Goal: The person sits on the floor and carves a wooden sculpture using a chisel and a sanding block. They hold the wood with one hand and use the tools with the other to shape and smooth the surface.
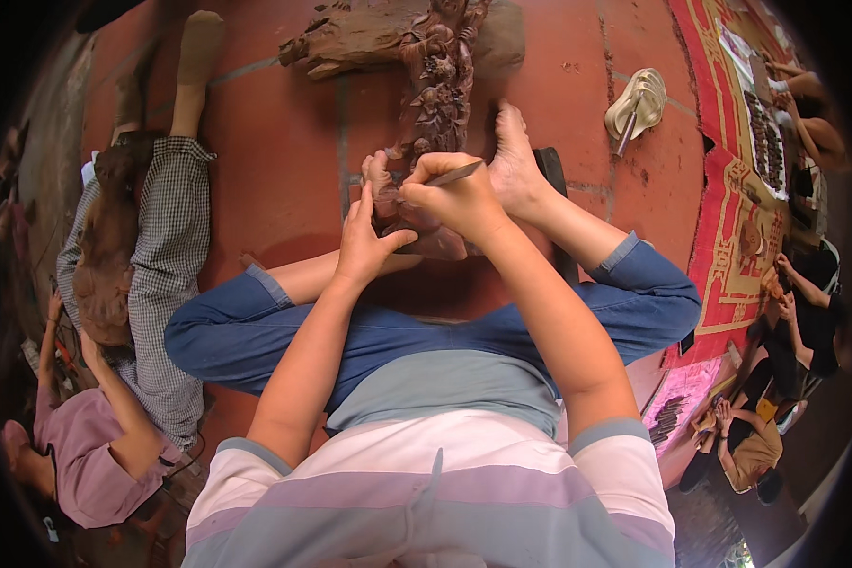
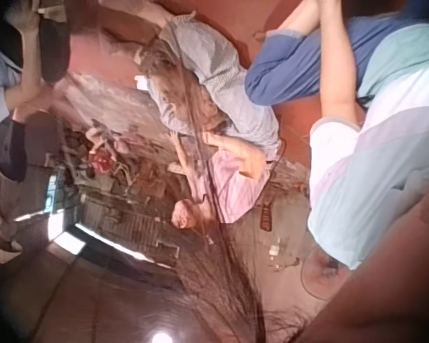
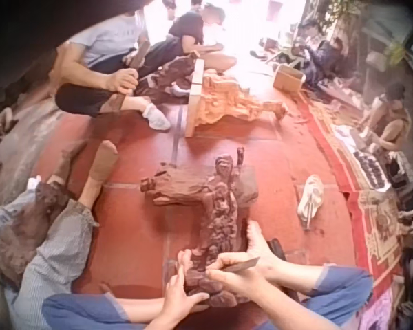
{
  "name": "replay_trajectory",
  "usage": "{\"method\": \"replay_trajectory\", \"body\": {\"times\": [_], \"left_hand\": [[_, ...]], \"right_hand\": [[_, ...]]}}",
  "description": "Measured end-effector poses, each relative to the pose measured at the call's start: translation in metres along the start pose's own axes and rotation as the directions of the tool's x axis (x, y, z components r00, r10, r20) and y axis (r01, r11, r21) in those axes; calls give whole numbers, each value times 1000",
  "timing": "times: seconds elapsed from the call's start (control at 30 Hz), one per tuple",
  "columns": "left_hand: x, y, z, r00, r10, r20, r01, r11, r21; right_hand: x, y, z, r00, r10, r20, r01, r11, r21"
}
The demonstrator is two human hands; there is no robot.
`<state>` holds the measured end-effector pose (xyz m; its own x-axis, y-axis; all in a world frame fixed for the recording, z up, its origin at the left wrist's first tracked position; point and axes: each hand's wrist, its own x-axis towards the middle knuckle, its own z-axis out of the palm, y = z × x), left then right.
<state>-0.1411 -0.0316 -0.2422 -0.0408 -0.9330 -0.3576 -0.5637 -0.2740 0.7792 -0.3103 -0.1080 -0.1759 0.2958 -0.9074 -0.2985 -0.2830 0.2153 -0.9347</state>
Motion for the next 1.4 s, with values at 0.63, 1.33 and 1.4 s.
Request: {"method": "replay_trajectory", "body": {"times": [0.63,1.33,1.4], "left_hand": [[1,-1,-2,1000,28,-6,-28,1000,-2],[0,-4,-2,1000,19,1,-19,1000,1],[1,0,-2,1000,5,9,-5,1000,-4]], "right_hand": [[-8,-5,-11,996,77,-37,-78,996,-37],[-18,4,-3,997,-25,-77,22,999,-33],[-23,7,-17,995,88,-37,-86,995,41]]}}
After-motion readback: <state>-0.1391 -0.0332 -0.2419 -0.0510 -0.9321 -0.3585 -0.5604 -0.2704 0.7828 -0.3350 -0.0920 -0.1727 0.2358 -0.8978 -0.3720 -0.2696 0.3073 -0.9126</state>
